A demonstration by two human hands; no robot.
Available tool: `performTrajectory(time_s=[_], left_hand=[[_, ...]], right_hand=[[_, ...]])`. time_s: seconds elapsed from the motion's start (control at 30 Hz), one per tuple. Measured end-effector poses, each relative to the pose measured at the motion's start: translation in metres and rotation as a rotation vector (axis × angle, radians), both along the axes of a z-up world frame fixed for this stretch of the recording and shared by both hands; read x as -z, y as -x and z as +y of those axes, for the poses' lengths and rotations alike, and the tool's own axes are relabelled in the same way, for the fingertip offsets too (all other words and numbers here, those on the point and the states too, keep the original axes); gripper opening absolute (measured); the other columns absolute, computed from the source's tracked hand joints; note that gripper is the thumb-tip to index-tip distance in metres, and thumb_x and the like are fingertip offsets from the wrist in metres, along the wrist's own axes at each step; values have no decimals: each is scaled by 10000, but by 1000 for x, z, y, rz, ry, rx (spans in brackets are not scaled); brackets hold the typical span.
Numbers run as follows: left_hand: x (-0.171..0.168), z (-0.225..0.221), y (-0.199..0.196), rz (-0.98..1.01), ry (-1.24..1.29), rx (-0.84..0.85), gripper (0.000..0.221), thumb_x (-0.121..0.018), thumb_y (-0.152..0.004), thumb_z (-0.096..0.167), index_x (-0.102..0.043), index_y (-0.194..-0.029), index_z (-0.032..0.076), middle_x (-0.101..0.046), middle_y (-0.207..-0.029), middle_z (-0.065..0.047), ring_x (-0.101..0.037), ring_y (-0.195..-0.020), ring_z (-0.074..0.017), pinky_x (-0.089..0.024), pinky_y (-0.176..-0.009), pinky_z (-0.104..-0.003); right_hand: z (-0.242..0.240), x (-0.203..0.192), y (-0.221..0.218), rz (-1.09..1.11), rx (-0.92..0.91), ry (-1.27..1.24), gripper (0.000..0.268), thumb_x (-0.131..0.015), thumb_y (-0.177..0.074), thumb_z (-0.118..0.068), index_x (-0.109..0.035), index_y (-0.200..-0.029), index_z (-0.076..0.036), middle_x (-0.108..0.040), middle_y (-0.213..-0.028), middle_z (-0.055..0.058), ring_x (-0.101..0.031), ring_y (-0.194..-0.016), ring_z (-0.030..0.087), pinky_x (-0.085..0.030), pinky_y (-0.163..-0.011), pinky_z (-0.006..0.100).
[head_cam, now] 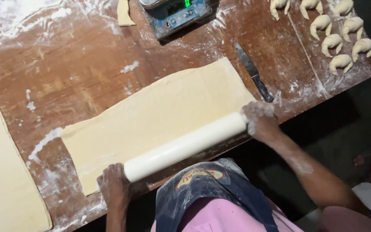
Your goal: The person cuts triangular pieces from a rolled dough sheet with a knife, stretches and rolls each triangle by hand into a crescent shape, and places the shaped croissants in rows on the floured wooden table. They also weigh dough pieces on a scale and roll out a large dough sheet with a rolling pin before cutting more triangles.
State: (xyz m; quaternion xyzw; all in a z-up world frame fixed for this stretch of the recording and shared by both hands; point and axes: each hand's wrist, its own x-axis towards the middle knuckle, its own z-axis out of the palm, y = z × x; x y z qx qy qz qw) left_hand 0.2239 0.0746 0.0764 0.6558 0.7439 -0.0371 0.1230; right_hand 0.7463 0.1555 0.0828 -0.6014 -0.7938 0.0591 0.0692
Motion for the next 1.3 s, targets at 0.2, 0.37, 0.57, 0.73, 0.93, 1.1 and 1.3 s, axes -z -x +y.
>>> performTrajectory(time_s=[0.2,0.37,0.57,0.73,0.93,1.1,1.3], left_hand=[[13,44,-67,-32,-53,80,253,-645,-854,76,-653,-1106,96,-649,-1101,-119,-593,-1093,-286,-442,-963,-494],[25,88,-95,45,-99,-26,210,-621,-896,108,-638,-1104,83,-594,-1069,-144,-538,-1072,-326,-411,-908,-524],[26,198,-82,78,-439,121,460,-676,-781,155,-586,-1211,16,-555,-1152,-214,-511,-1124,-404,-385,-859,-561],[0,246,-80,18,-391,86,421,-696,-824,166,-573,-1199,20,-552,-1149,-235,-511,-1111,-424,-395,-877,-586],[28,153,-94,62,-420,98,200,-589,-928,98,-615,-1119,48,-572,-1055,-171,-533,-1029,-354,-401,-845,-542],[19,63,-122,79,-262,70,153,-566,-903,73,-601,-1051,55,-566,-1033,-161,-539,-1019,-327,-408,-858,-524],[16,1,-137,19,-216,53,207,-587,-851,82,-615,-1054,55,-587,-1025,-147,-547,-1012,-319,-411,-853,-530]], right_hand=[[47,4,-63,-50,39,59,273,-520,-871,-32,-590,-1133,-54,-597,-1122,192,-541,-1157,403,-375,-1007,568],[104,20,-68,-47,30,44,276,-520,-902,-29,-562,-1174,-34,-555,-1143,255,-520,-1114,430,-366,-937,583],[237,24,-61,-26,-93,-81,369,-574,-852,-5,-544,-1219,-5,-542,-1157,268,-499,-1098,434,-359,-905,581],[275,13,-51,31,-29,-37,310,-567,-800,46,-539,-1099,-29,-549,-1117,243,-501,-1062,430,-365,-903,584],[175,24,-75,-72,-22,-95,292,-588,-871,1,-538,-1157,-29,-547,-1127,257,-503,-1074,439,-374,-892,589],[78,22,-94,-121,42,-13,343,-579,-851,-7,-537,-1192,-16,-555,-1172,289,-521,-1122,449,-386,-922,602],[7,47,-121,-191,30,-68,451,-558,-809,-38,-559,-1259,-35,-573,-1252,312,-540,-1155,477,-397,-947,618]])
